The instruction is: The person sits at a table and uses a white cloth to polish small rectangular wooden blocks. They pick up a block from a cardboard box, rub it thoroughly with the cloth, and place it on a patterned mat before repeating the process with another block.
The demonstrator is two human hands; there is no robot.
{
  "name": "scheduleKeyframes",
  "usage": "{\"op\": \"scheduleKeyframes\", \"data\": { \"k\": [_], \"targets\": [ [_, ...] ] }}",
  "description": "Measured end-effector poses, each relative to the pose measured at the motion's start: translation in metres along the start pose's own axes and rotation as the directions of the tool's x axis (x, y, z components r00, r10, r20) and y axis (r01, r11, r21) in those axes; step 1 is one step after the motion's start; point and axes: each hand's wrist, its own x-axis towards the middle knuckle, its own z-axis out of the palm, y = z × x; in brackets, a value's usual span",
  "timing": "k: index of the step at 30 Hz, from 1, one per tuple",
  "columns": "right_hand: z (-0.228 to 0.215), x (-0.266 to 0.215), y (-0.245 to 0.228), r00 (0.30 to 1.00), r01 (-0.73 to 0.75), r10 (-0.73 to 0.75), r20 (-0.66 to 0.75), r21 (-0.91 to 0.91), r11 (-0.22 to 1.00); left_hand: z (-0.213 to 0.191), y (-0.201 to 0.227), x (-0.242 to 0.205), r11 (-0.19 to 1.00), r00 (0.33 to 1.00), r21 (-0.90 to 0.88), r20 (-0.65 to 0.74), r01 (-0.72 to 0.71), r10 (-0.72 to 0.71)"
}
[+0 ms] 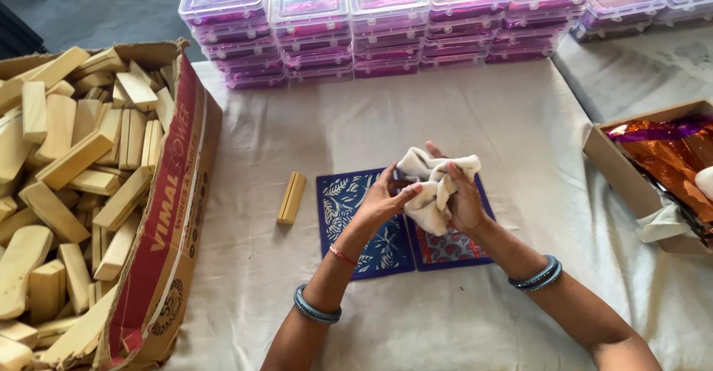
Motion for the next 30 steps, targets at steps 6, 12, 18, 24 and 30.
{"op": "scheduleKeyframes", "data": {
  "k": [6, 12, 18, 24, 30],
  "targets": [
    [0.028, 0.001, -0.021, 0.973, -0.177, 0.173, 0.153, 0.012, 0.984, -0.019, -0.016, 0.009, 0.959, 0.961, 0.073, -0.018, -0.274, 0.276],
    [-0.016, 0.004, -0.019, 0.949, -0.262, 0.312, 0.053, -0.424, 0.867, -0.031, -0.071, 0.034, 0.950, 0.967, -0.200, 0.028, -0.241, 0.252],
    [-0.055, -0.003, -0.039, 0.942, -0.279, 0.099, -0.321, -0.582, 0.764, -0.052, -0.019, 0.011, 0.966, 0.969, -0.124, -0.130, -0.226, 0.210],
    [0.011, -0.036, -0.051, 0.917, -0.022, -0.370, -0.149, -0.945, 0.325, -0.056, 0.003, 0.000, 0.954, 0.946, -0.160, -0.246, -0.254, 0.211],
    [0.065, -0.029, -0.043, 0.926, 0.265, -0.262, 0.272, -0.962, -0.064, -0.055, 0.014, -0.005, 0.922, 0.915, -0.170, -0.276, -0.347, 0.294]
  ]
}}
